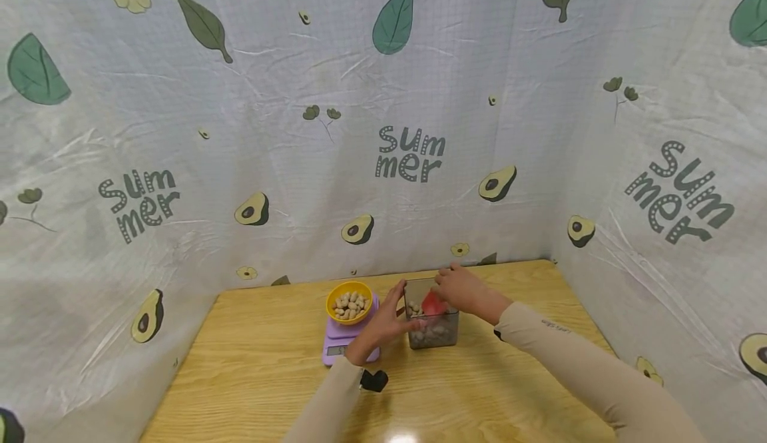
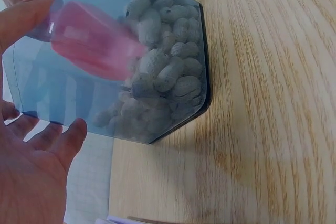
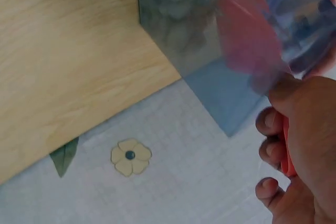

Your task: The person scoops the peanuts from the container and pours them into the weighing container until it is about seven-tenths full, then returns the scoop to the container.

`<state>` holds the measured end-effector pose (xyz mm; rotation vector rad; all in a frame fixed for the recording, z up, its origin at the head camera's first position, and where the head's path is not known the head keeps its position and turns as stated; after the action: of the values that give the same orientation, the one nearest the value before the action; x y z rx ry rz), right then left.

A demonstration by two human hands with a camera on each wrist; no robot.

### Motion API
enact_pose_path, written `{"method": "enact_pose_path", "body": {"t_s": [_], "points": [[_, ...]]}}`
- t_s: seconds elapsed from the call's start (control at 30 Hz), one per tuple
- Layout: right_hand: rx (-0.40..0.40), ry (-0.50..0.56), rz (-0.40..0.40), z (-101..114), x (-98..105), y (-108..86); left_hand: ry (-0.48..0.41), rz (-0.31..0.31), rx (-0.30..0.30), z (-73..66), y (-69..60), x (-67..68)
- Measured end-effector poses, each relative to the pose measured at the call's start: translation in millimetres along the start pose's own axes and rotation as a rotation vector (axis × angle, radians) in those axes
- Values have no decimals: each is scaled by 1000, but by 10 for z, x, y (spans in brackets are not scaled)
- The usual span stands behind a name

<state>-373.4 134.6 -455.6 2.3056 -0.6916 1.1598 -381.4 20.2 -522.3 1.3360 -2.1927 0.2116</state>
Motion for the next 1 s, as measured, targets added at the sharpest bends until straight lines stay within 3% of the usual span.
{"method": "enact_pose_path", "body": {"t_s": [0.27,0.5,0.73,0.83,1.0], "points": [[26,56,-40,-3,5,47,-11,-14,-2,-15,-5,29],[0,28,-2,22,-117,47,-5,-9,3,-2,-9,13],[-7,174,20,62,-121,65,-16,-16,-11,-11,-2,8],[-25,219,-10,61,-80,50,-11,-16,-14,-11,-7,15],[-124,311,-72,-1,-58,20,1,-10,-13,-1,-11,19]]}}
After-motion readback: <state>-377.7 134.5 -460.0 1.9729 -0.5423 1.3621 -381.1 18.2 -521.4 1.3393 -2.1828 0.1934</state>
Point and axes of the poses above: each hand's wrist, its own y-axis towards the middle knuckle, its own x-axis out of the back of the hand, z = x × y, the point moved 9 cm from there along y, towards the middle knuckle, and after that the axes turned 4 degrees about -x, right-handed, at the moved point
